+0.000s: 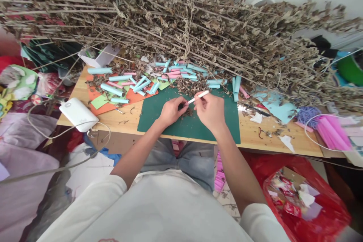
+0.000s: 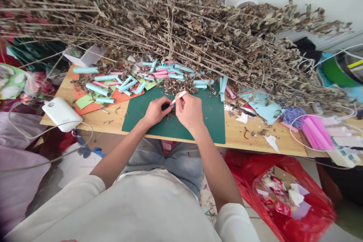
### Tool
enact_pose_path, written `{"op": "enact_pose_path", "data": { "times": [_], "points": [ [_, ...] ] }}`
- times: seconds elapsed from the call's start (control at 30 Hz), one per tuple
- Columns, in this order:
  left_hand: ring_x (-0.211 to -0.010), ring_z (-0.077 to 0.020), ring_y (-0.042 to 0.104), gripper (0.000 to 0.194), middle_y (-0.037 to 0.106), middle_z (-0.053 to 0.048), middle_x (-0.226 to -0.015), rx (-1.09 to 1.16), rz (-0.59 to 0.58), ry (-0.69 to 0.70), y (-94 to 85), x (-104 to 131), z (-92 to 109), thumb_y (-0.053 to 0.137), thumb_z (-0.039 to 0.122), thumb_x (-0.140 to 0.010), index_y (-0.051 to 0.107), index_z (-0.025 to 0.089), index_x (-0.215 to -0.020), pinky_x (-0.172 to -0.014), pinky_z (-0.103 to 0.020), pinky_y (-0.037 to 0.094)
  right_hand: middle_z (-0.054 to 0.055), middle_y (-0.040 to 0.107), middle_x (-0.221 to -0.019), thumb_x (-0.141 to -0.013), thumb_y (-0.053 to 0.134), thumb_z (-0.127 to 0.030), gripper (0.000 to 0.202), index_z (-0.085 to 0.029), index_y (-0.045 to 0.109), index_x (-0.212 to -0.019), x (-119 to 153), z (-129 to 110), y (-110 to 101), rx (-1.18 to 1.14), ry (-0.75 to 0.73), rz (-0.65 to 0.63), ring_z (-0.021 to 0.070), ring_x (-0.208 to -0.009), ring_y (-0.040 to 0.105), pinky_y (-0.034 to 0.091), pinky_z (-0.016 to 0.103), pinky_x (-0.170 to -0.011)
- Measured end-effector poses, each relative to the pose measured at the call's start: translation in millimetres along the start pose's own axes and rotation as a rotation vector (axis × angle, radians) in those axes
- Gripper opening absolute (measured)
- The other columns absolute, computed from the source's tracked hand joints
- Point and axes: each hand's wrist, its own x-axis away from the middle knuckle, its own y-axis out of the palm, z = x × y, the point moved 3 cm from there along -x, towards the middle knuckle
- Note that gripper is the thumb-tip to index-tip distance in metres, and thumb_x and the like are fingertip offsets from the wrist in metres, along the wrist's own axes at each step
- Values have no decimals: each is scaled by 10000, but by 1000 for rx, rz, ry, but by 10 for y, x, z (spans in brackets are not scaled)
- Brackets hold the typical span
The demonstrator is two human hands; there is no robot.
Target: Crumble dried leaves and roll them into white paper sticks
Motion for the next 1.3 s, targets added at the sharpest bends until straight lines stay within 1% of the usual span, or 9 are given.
{"op": "enact_pose_path", "data": {
  "times": [0.13,0.3,0.4,0.6,0.73,0.83,0.97,1.13,1.3],
  "points": [
    [-785,-146,647,81,706,-9,-877,-3,4,7,0,5,4,606,260,-872,607,203,-928,-725,-243,469,32,667,-663,-924,471,-296,183,-207,626,-885,-4,-12,4,34,-28,-27,174,-579,629,444,261,-590],
    [-775,-145,640,74,697,-10,-856,16,1,-3,-14,2,17,605,254,-866,600,197,-912,-729,-244,472,32,637,-641,-906,471,-253,169,-194,615,-839,-47,-85,18,148,-71,-30,158,-532,564,373,263,-560],
    [-773,-145,639,68,696,-13,-852,27,-4,-13,-20,-2,18,598,256,-866,600,196,-897,-726,-245,476,36,623,-632,-907,457,-250,179,-188,603,-824,-84,-119,36,196,-80,-33,161,-532,549,345,269,-554],
    [-782,-147,656,62,706,-13,-860,59,11,-26,-12,-5,-3,606,246,-856,604,197,-893,-744,-251,490,24,616,-619,-913,465,-269,188,-191,608,-818,-149,-52,50,112,-80,-48,158,-535,558,365,267,-575],
    [-794,-148,671,68,722,-15,-875,80,24,-38,-2,-9,-15,607,241,-851,614,194,-900,-754,-252,502,13,620,-614,-918,469,-280,200,-191,623,-827,-181,-3,21,58,-82,-86,151,-545,571,381,261,-591],
    [-789,-147,674,70,726,-14,-870,72,29,-38,0,-12,-17,613,241,-846,621,191,-895,-750,-251,503,8,614,-600,-901,479,-257,178,-189,625,-825,-198,-17,-7,77,-96,-115,149,-539,564,379,262,-594],
    [-782,-145,664,63,718,-11,-859,59,24,-21,1,-10,-15,622,238,-840,621,190,-881,-748,-248,496,7,601,-589,-872,490,-221,153,-185,617,-793,-200,-67,-37,122,-118,-120,142,-508,532,363,265,-572],
    [-776,-144,659,63,714,-11,-854,49,20,-22,3,-9,-19,614,240,-845,620,191,-884,-752,-250,496,-5,571,-554,-893,469,-249,181,-192,614,-800,-179,-71,-35,118,-105,-119,141,-492,522,358,261,-556],
    [-778,-144,658,63,715,-11,-861,59,10,-24,0,-11,-20,616,242,-845,616,192,-884,-749,-250,498,3,598,-586,-902,472,-265,181,-193,614,-818,-168,-37,17,106,-119,-103,149,-528,555,382,263,-586]
  ]
}}
